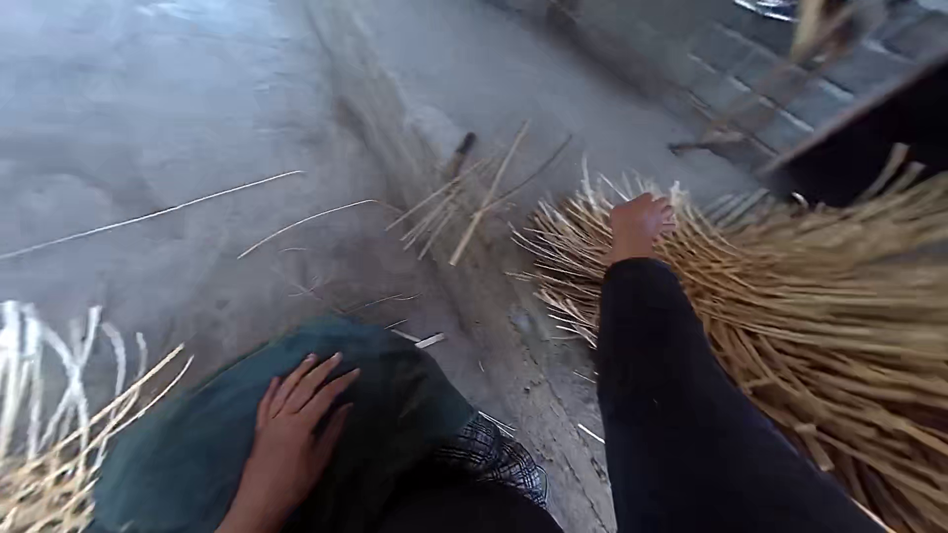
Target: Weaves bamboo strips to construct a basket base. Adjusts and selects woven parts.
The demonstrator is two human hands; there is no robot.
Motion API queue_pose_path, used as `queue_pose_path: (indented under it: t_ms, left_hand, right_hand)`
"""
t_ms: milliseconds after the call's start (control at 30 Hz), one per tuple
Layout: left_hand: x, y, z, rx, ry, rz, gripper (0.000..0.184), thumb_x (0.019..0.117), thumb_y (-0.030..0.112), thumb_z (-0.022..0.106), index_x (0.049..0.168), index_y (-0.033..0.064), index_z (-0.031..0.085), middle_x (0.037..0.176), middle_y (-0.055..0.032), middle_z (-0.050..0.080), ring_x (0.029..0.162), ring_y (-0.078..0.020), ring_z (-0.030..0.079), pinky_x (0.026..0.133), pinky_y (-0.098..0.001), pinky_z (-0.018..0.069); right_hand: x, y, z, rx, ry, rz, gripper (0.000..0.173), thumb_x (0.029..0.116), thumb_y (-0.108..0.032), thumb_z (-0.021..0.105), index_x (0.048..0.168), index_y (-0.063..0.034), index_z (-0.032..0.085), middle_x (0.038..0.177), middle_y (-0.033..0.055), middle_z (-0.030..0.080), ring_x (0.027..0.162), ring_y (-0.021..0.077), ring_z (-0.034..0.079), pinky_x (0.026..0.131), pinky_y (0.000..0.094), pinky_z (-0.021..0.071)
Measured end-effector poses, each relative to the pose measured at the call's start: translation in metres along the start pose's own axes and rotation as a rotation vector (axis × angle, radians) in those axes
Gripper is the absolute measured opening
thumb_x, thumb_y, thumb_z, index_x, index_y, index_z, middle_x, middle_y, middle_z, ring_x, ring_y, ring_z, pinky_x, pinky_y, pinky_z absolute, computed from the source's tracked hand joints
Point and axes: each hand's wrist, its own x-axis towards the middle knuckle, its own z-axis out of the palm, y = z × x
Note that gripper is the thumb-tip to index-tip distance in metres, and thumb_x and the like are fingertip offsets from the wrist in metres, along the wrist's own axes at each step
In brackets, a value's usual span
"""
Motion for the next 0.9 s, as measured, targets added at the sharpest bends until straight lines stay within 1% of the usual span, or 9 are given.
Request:
queue_pose_path:
  t_ms: [33,133,233,333,400,533,667,767,900]
  left_hand:
    - [0.001,-0.001,0.0,-0.002,-0.006,0.001,0.04,0.1002,0.039,0.051,0.131,0.0232,0.071,0.148,-0.0074,0.058,0.145,-0.0407,0.043,0.114,-0.0714,0.0258]
    - [0.002,-0.001,-0.004,-0.019,-0.073,0.001,0.039,0.1006,0.037,0.052,0.133,0.0225,0.07,0.15,-0.0106,0.056,0.146,-0.0443,0.039,0.115,-0.072,0.0208]
    - [0.003,0.0,-0.008,-0.042,-0.117,-0.015,0.038,0.1001,0.034,0.056,0.132,0.0196,0.07,0.15,-0.0134,0.055,0.147,-0.0459,0.036,0.116,-0.0714,0.0184]
    - [0.003,0.001,-0.009,-0.049,-0.142,-0.039,0.038,0.0996,0.032,0.057,0.132,0.0168,0.07,0.149,-0.0163,0.055,0.147,-0.0484,0.034,0.116,-0.0717,0.0173]
    - [0.002,0.001,-0.008,-0.048,-0.142,-0.05,0.036,0.0999,0.031,0.059,0.131,0.0165,0.071,0.149,-0.0176,0.055,0.147,-0.049,0.034,0.117,-0.0708,0.0165]
    - [0.005,0.001,-0.01,-0.028,-0.174,-0.086,0.037,0.1003,0.032,0.06,0.132,0.0157,0.07,0.148,-0.0197,0.055,0.147,-0.0486,0.034,0.119,-0.0682,0.0159]
    - [0.009,0.001,-0.008,-0.004,-0.188,-0.108,0.036,0.1001,0.031,0.06,0.131,0.0151,0.07,0.147,-0.0203,0.056,0.146,-0.0472,0.036,0.119,-0.0672,0.0164]
    - [0.01,0.0,-0.008,-0.008,-0.183,-0.112,0.036,0.101,0.033,0.06,0.13,0.0157,0.07,0.147,-0.0194,0.056,0.147,-0.0445,0.036,0.121,-0.0646,0.016]
    - [0.013,0.003,-0.008,-0.011,-0.179,-0.127,0.034,0.1007,0.031,0.061,0.129,0.0154,0.071,0.146,-0.0187,0.057,0.147,-0.0417,0.037,0.123,-0.0594,0.0157]
  right_hand:
    - [0.003,0.022,-0.003,-0.072,-0.014,0.105,0.063,0.0946,-0.024,0.062,0.147,0.0063,0.048,0.16,0.0341,0.03,0.151,0.0504,0.025,0.116,0.0741,0.0228]
    - [0.0,0.084,-0.005,-0.18,-0.029,0.312,0.062,0.0951,-0.03,0.062,0.14,0.0119,0.053,0.154,0.0353,0.039,0.148,0.0512,0.03,0.112,0.0763,0.0255]
    - [0.001,0.125,0.0,-0.175,-0.09,0.36,0.062,0.097,-0.035,0.06,0.137,0.0116,0.055,0.151,0.0346,0.044,0.145,0.0514,0.036,0.112,0.0753,0.0283]
    - [0.021,0.149,0.014,-0.211,-0.108,0.357,0.065,0.0913,-0.036,0.07,0.134,0.0117,0.058,0.15,0.0359,0.044,0.144,0.0522,0.038,0.112,0.0757,0.0268]
    - [0.028,0.155,0.019,-0.28,-0.114,0.344,0.056,0.0933,-0.032,0.067,0.129,0.0108,0.062,0.143,0.0362,0.051,0.137,0.0528,0.046,0.108,0.0721,0.0366]
    - [0.045,0.147,0.027,-0.338,-0.163,0.38,0.043,0.0977,-0.026,0.059,0.123,0.0079,0.066,0.135,0.0308,0.06,0.131,0.0469,0.055,0.103,0.0657,0.0447]
    - [0.064,0.148,0.029,-0.318,-0.254,0.309,0.042,0.0964,-0.023,0.062,0.121,0.0113,0.065,0.135,0.0328,0.059,0.131,0.0487,0.054,0.103,0.068,0.0435]
    - [0.076,0.154,0.022,-0.265,-0.253,0.308,0.044,0.099,-0.026,0.06,0.12,0.012,0.065,0.134,0.0347,0.059,0.129,0.0504,0.055,0.101,0.0693,0.044]
    - [0.097,0.174,0.024,-0.24,-0.293,0.291,0.05,0.0988,-0.03,0.062,0.124,0.0127,0.063,0.137,0.0363,0.056,0.134,0.0525,0.05,0.106,0.0711,0.0384]
